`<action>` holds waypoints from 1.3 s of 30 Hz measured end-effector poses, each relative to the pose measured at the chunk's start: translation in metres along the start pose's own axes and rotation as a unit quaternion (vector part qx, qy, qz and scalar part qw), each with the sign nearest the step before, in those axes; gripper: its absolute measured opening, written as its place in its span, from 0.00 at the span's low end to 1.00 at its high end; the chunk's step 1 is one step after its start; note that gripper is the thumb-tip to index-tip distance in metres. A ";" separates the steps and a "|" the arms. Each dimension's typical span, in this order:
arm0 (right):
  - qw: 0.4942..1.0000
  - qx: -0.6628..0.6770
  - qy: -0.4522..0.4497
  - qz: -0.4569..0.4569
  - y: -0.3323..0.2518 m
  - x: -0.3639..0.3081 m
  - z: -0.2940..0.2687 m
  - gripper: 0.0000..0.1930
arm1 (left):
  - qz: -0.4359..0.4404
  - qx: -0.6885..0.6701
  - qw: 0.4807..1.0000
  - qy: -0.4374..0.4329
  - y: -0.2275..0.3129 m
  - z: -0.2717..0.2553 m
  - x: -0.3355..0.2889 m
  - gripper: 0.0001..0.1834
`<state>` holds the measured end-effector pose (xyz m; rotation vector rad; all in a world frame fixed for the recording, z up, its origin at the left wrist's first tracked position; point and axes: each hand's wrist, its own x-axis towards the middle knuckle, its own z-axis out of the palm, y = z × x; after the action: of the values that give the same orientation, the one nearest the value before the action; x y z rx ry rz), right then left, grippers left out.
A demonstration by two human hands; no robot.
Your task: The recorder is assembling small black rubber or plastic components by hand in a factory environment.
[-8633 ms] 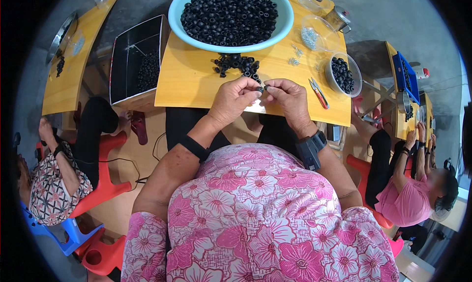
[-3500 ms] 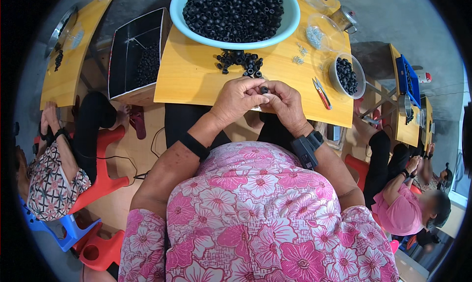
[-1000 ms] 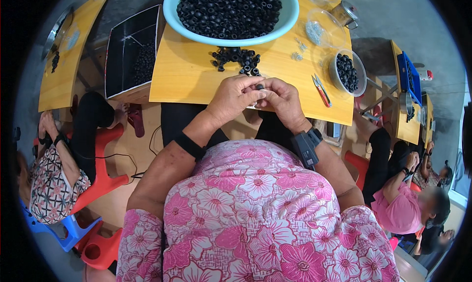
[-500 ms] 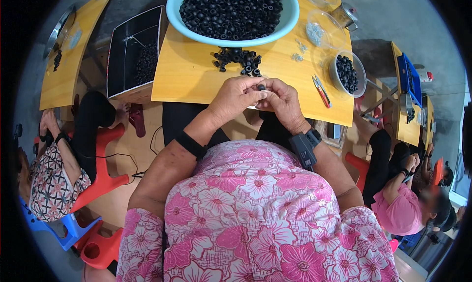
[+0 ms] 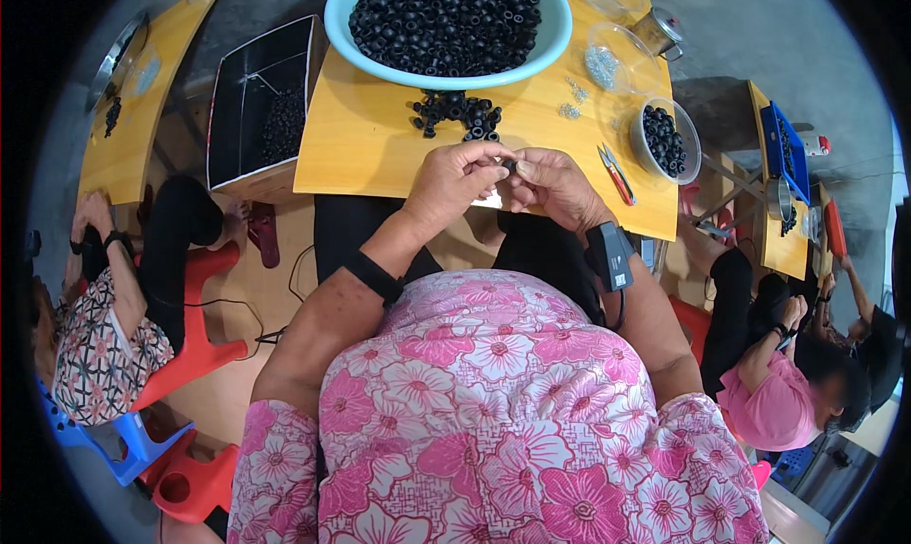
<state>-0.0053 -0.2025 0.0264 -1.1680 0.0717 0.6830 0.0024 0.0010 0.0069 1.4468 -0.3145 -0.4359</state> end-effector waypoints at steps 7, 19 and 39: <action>0.999 0.013 -0.051 0.009 -0.003 0.001 -0.002 0.14 | 0.001 -0.009 1.000 0.022 -0.003 0.001 0.002 0.11; 0.996 0.022 -0.079 0.036 -0.006 0.003 -0.008 0.13 | -0.040 -0.029 0.999 -0.003 0.011 -0.002 0.002 0.11; 0.996 0.022 0.062 -0.051 0.002 0.000 0.013 0.06 | -0.055 -0.040 0.998 0.010 0.010 -0.007 0.000 0.10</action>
<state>-0.0105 -0.1913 0.0299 -1.1636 0.1301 0.5149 0.0063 0.0075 0.0160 1.3928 -0.2004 -0.5166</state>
